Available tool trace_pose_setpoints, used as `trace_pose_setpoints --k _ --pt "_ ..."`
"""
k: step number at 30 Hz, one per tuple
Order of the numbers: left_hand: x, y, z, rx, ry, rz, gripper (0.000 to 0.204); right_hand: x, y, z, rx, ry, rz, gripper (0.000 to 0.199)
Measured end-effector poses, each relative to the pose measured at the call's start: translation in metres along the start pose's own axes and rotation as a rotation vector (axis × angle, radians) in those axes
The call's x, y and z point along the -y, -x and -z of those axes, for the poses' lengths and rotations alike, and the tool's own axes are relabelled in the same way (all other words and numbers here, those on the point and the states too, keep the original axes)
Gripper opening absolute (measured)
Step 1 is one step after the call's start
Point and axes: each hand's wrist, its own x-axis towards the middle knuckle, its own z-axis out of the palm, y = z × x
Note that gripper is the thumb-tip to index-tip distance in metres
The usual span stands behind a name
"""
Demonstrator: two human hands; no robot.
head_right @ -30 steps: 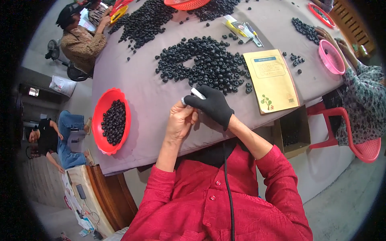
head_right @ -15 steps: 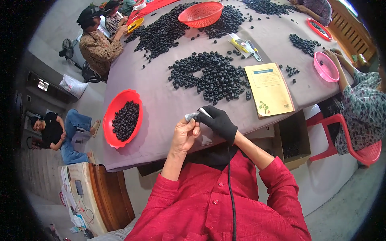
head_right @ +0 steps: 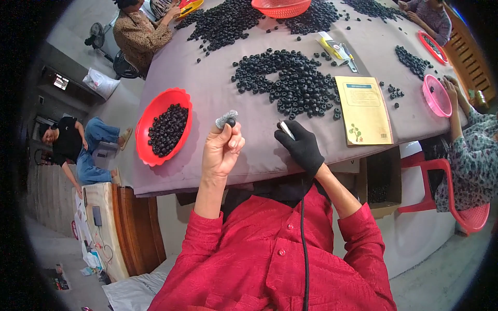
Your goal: The person sorts small black plastic components by hand, moving them from a table into groups or containers such as a red bowl or onto a paper sheet.
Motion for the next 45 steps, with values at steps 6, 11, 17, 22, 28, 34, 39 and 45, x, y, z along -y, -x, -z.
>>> trace_pose_setpoints --k 6,11,17,22,28,34,39,45 --pt "-0.004 0.004 -0.001 0.001 0.034 -0.004 0.014 0.008 0.006 -0.002 0.030 0.085 0.055 0.031" --pt "-0.013 0.005 0.001 -0.078 -0.008 -0.041 0.014 0.004 0.009 -0.004 0.022 0.139 0.051 0.032" --pt "-0.109 0.016 0.029 -0.529 -0.891 -0.438 0.012 0.005 0.003 0.002 0.007 -0.003 0.006 0.032" --pt "-0.134 0.002 0.052 -0.633 -1.241 -0.618 0.010 0.001 0.000 0.005 -0.029 -0.142 -0.033 0.031" --pt "-0.033 -0.038 0.035 -0.330 -1.423 -0.286 0.019 -0.001 0.000 0.007 -0.057 -0.149 -0.050 0.028" --pt "0.036 -0.096 0.027 -0.233 -1.576 -0.268 0.017 0.003 0.001 0.006 -0.041 -0.163 -0.089 0.029" --pt "0.055 -0.119 0.035 -0.250 -1.782 -0.244 0.023 0.012 0.000 0.009 -0.011 -0.109 -0.121 0.030" --pt "0.054 -0.121 0.036 -0.264 -1.864 -0.210 0.019 0.018 0.001 0.008 0.020 -0.125 -0.174 0.032"
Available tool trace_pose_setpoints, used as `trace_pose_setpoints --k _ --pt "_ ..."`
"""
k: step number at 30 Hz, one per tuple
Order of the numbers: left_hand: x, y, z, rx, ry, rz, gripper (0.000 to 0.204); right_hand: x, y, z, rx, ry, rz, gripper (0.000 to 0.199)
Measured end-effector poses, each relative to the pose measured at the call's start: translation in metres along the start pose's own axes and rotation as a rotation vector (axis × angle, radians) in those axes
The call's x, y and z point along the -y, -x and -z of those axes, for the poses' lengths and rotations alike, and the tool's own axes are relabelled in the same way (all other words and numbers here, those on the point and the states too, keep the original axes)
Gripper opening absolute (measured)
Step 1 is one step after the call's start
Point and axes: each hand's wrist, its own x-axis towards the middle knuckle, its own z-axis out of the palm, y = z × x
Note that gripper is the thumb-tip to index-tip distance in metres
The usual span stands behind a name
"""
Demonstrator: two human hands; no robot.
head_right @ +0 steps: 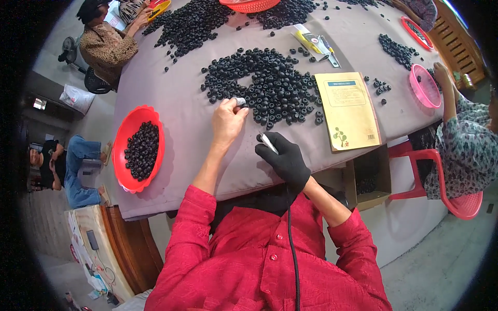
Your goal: The person sorts small black plastic components by hand, moving them from a table into groups or containers such as a red bowl or onto a paper sheet.
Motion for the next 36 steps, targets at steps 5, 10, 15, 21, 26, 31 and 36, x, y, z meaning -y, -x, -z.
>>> trace_pose_setpoints --k 5,10,15,21,26,31,36 --pt "0.025 0.002 0.023 0.302 0.822 0.285 0.017 0.001 -0.006 -0.002 -0.004 0.007 -0.046 0.033" --pt "0.020 0.009 0.028 0.287 1.236 0.319 0.013 0.007 -0.046 -0.007 0.038 -0.081 -0.026 0.031" --pt "0.030 0.009 0.020 0.393 1.424 0.278 0.012 -0.003 -0.075 -0.016 0.018 0.204 0.408 0.027" --pt "0.031 0.009 0.018 0.434 1.536 0.330 0.016 -0.003 -0.071 -0.019 0.071 0.151 0.274 0.024" --pt "0.033 0.009 0.016 0.450 1.511 0.337 0.017 -0.002 -0.072 -0.017 0.105 0.237 0.369 0.030" --pt "0.034 0.010 0.017 0.438 1.533 0.337 0.016 0.008 -0.071 -0.019 0.127 0.067 0.091 0.033" --pt "0.032 0.009 0.016 0.441 1.525 0.326 0.015 -0.002 -0.074 -0.015 0.111 0.248 0.337 0.033"
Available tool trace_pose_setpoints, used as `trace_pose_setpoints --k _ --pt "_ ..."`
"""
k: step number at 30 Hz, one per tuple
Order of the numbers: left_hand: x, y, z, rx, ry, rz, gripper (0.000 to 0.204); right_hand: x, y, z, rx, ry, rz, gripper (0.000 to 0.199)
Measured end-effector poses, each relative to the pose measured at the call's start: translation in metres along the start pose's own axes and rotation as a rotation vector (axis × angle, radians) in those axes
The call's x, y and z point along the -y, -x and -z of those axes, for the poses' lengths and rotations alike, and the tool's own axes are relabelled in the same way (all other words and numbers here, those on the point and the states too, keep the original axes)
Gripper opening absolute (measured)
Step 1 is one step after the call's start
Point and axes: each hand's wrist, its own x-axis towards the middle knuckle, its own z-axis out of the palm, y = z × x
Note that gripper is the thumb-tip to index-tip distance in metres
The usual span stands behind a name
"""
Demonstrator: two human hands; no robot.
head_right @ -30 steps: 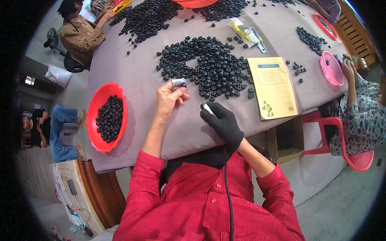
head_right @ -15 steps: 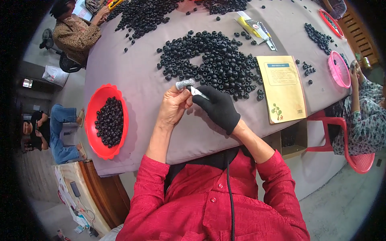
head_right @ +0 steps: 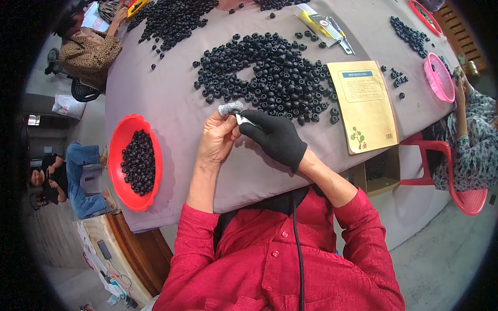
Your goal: The person sorts small black plastic components by hand, moving them from a table into groups or containers such as a red bowl or onto a paper sheet.
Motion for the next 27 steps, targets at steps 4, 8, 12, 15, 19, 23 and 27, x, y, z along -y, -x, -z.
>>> trace_pose_setpoints --k 4,8,12,15,19,23,27 --pt "0.000 0.001 0.001 -0.004 0.001 -0.007 0.014 0.006 0.000 0.001 0.031 -0.039 -0.060 0.032" --pt "0.000 0.001 0.001 -0.031 0.000 -0.004 0.014 0.000 -0.001 -0.001 0.014 0.087 0.091 0.032" --pt "-0.001 0.001 -0.002 -0.051 -0.006 0.010 0.013 0.003 -0.001 0.000 0.025 -0.038 -0.076 0.032" --pt "-0.001 0.002 -0.001 -0.072 -0.031 0.007 0.012 0.008 -0.002 0.000 0.038 0.002 -0.033 0.032" --pt "-0.001 0.004 -0.004 -0.087 -0.098 -0.008 0.013 0.014 -0.004 0.001 0.048 -0.096 -0.163 0.031" --pt "0.000 0.005 -0.005 -0.097 -0.097 -0.022 0.013 0.009 -0.005 -0.002 0.009 -0.068 -0.147 0.031" --pt "-0.001 0.006 -0.005 -0.104 -0.121 -0.009 0.013 0.009 -0.005 -0.002 0.014 -0.155 -0.195 0.031"
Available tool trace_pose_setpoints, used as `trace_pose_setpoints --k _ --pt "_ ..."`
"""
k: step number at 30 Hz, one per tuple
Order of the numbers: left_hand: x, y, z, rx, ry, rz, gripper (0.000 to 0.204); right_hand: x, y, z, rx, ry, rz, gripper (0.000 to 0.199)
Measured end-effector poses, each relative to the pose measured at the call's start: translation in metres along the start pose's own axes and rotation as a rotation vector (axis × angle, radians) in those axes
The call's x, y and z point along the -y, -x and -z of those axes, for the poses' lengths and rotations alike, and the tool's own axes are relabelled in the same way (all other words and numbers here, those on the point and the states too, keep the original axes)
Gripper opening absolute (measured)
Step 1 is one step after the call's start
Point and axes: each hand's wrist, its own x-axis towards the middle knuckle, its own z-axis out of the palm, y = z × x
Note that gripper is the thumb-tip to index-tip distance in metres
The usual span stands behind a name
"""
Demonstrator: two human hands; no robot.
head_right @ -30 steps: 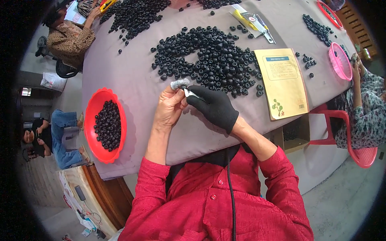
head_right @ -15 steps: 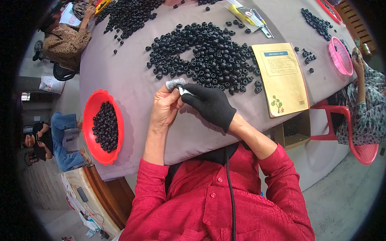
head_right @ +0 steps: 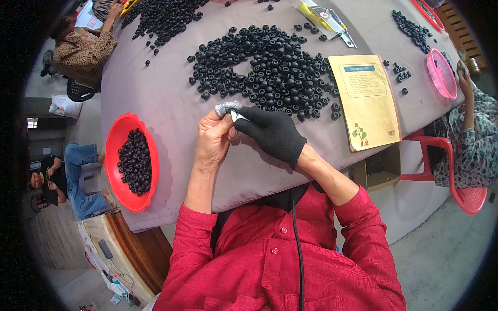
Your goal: The person sorts small black plastic components by hand, moving them from a table into groups or containers such as a red bowl or onto a paper sheet.
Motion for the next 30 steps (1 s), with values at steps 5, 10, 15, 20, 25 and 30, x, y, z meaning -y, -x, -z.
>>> trace_pose_setpoints --k 5,10,15,20,25,30 --pt "-0.001 0.001 0.000 0.013 -0.021 0.003 0.013 0.002 -0.002 0.005 0.025 0.107 0.034 0.030" --pt "0.001 0.002 -0.003 0.021 0.064 0.049 0.012 0.002 -0.001 0.009 0.049 0.092 0.182 0.028" --pt "0.004 -0.001 0.002 0.065 0.162 0.057 0.013 -0.008 0.001 0.007 0.023 0.226 0.397 0.029" --pt "0.002 -0.002 0.001 0.091 0.195 0.042 0.014 -0.010 0.000 0.008 0.058 0.239 0.475 0.039" --pt "0.003 -0.002 0.003 0.120 0.218 0.048 0.015 -0.011 0.002 0.008 0.047 0.255 0.463 0.040" --pt "0.002 -0.001 0.003 0.111 0.209 0.053 0.016 -0.005 0.002 0.009 0.051 0.225 0.328 0.028"
